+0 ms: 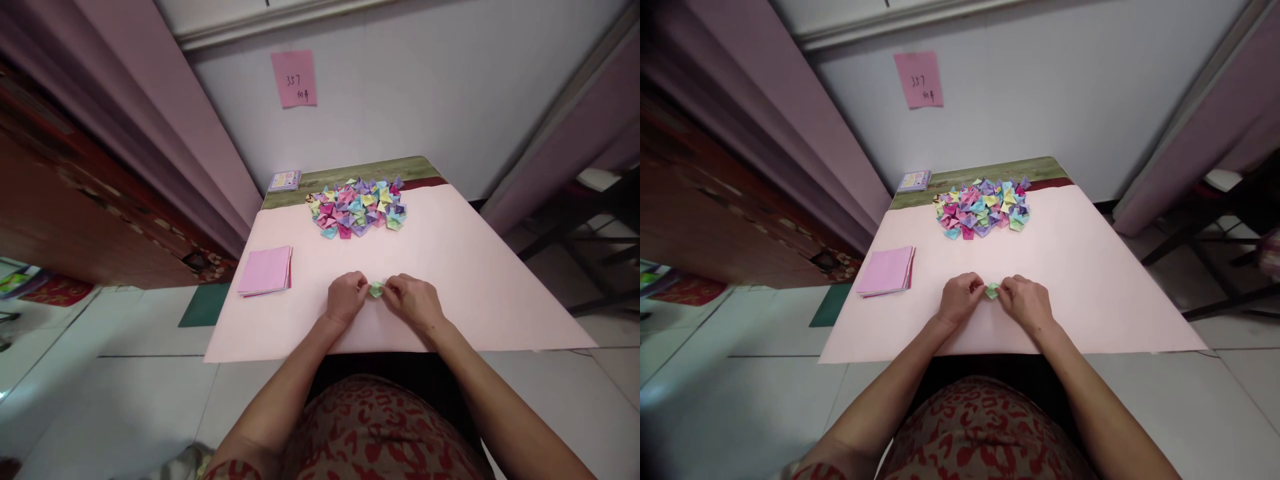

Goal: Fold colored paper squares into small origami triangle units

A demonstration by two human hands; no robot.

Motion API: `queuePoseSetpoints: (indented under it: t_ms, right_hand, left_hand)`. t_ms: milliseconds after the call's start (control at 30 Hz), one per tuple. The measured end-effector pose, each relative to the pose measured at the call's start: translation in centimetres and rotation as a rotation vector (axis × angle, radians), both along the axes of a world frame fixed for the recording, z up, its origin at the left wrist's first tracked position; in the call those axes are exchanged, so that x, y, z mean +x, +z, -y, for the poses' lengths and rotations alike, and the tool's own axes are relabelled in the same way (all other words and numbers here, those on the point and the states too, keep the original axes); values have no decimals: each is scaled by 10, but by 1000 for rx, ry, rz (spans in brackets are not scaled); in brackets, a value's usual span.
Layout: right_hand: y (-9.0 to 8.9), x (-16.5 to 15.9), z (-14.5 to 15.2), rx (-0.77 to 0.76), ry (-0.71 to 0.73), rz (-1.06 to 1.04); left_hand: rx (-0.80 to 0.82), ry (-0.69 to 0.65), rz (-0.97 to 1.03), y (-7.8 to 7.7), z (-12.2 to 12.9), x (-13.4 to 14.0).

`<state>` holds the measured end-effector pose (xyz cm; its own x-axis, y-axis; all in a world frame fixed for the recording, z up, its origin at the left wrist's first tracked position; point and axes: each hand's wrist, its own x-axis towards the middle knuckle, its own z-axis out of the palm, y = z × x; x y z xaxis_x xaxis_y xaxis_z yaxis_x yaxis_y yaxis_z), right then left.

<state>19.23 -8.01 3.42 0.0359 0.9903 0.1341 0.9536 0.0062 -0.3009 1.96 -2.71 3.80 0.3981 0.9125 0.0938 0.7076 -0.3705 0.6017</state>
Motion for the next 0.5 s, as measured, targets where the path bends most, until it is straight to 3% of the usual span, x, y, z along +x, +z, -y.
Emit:
queuePoseSetpoints:
  t_ms: [233,500]
  right_hand:
    - [18,-12,-16,-210,-48,-7]
    - [21,-19,-21,-260,-72,49]
  left_hand:
    - [-54,-140,-93,13,-11,9]
    - [-98,-103,-218,18,-17,17]
